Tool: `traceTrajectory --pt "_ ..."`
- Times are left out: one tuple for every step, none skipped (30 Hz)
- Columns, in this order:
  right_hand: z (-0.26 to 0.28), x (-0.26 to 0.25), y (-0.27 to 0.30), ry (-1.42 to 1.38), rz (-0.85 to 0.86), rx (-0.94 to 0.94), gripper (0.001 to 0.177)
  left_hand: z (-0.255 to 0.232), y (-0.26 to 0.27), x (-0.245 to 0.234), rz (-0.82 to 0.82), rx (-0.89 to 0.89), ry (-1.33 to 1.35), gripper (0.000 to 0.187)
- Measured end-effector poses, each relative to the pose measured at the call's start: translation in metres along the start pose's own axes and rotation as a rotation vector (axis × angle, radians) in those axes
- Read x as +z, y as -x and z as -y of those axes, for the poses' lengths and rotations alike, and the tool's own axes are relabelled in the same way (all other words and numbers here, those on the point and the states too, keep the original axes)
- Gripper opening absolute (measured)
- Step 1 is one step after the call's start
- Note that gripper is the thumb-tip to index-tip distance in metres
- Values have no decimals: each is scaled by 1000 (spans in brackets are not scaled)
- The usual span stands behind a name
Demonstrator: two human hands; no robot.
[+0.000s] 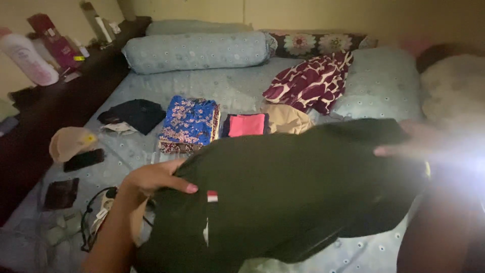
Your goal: Ironing a pair of green shorts on a bed.
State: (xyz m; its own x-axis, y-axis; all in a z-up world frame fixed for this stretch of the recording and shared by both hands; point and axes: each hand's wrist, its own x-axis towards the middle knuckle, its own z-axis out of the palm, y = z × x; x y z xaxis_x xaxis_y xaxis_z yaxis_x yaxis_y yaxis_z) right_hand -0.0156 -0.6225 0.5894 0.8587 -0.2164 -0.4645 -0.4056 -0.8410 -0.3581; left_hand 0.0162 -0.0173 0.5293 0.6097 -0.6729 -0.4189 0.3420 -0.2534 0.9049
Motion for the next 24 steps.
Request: traceTrajectory --pt "6 2 -9 0 5 1 92 4 -5 0 0 -4 3 74" --pt "12 4 -18 81 51 -36 93 8 -10 0 -20 -63 -131 75" --pt "17 5 -27 160 92 -73 95 10 -17 -1 -38 -120 -269 75" --pt "25 18 -37 158 94 -71 95 21 -31 -5 -36 -121 -269 75" --pt "33 34 -45 170 204 -94 85 36 -43 -9 -60 -222 -421 79" --pt "42 51 -53 181 315 -118 76 52 -56 -13 -83 -323 -573 82" --pt "30 76 -83 181 326 -115 76 85 -77 -25 -79 -332 -566 82" --pt "17 102 -113 97 418 -118 76 119 -99 -36 -72 -417 -660 86" --pt "6 129 -142 11 510 -120 76 155 -118 -48 -63 -502 -755 90" --pt "3 144 -142 10 522 -116 76 173 -118 -46 -57 -512 -748 90" --pt "0 157 -143 101 518 -163 75 191 -120 -44 3 -543 -751 92" --pt "-2 169 -143 191 513 -211 74 208 -121 -42 62 -573 -752 94" --pt "1 172 -123 188 516 -210 74 214 -115 -36 65 -577 -753 94" --pt "5 174 -104 224 453 -176 72 219 -110 -31 178 -585 -699 95" --pt "7 178 -83 262 390 -141 70 229 -105 -23 291 -592 -642 96" --pt "-13 187 -87 260 395 -139 70 237 -101 -16 295 -595 -640 96" --pt "-32 197 -89 235 538 -171 71 248 -93 -7 410 -604 -573 97" --pt "-51 206 -91 209 679 -206 76 258 -86 2 524 -612 -504 98" --pt "-55 202 -87 206 682 -204 76 265 -84 0 528 -615 -503 98" --pt "-58 198 -82 262 656 -204 69 271 -83 -1 583 -642 -438 95" --pt "-60 194 -76 320 629 -205 64 278 -80 -3 638 -666 -372 91" --pt "-63 193 -89 320 631 -202 64 271 -85 -10 641 -667 -371 91" --pt "-67 195 -104 350 605 -230 64 265 -89 -18 597 -683 -411 79" --pt "-70 197 -118 379 578 -258 65 259 -94 -25 552 -699 -451 67"
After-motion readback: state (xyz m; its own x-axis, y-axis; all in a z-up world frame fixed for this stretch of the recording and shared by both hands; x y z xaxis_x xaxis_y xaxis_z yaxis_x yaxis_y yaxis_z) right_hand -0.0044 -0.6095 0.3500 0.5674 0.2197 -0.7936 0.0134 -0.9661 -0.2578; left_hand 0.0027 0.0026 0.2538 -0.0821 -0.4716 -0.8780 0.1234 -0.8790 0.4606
